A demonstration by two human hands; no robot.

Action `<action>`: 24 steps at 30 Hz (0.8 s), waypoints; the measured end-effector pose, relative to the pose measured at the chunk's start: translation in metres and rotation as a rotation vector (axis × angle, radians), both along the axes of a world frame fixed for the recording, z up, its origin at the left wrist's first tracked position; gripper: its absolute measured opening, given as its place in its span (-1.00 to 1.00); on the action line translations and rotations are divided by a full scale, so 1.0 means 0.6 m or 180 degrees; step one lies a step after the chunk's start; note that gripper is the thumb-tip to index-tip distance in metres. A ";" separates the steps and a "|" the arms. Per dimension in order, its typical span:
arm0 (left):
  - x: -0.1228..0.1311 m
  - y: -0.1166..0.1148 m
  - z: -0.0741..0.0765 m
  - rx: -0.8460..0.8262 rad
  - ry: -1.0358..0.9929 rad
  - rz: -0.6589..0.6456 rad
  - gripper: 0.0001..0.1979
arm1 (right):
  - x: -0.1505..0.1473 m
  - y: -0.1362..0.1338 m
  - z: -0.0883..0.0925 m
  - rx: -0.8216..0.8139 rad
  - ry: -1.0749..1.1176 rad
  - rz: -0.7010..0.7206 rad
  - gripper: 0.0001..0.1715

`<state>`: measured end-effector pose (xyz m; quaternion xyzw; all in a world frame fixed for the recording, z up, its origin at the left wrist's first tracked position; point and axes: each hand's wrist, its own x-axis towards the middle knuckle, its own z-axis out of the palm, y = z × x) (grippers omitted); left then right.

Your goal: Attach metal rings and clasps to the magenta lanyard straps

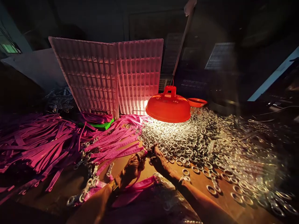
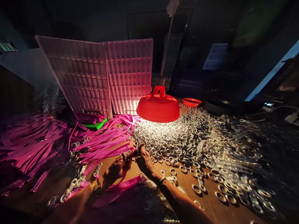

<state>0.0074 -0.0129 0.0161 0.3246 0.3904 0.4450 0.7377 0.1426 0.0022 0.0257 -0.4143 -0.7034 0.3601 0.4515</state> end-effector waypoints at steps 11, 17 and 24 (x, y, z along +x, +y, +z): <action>-0.010 -0.007 0.000 0.0787 0.0708 0.0080 -0.61 | -0.001 0.018 0.014 -0.0511 -0.0342 0.0078 -0.90; -0.013 -0.003 0.016 0.0494 0.1021 -0.0028 -0.63 | -0.006 0.035 0.006 -0.0612 -0.0277 0.0299 -0.87; -0.036 -0.008 0.123 0.0100 0.1104 -0.0476 -0.70 | 0.018 -0.021 0.089 -0.0638 -0.0744 0.0960 -0.65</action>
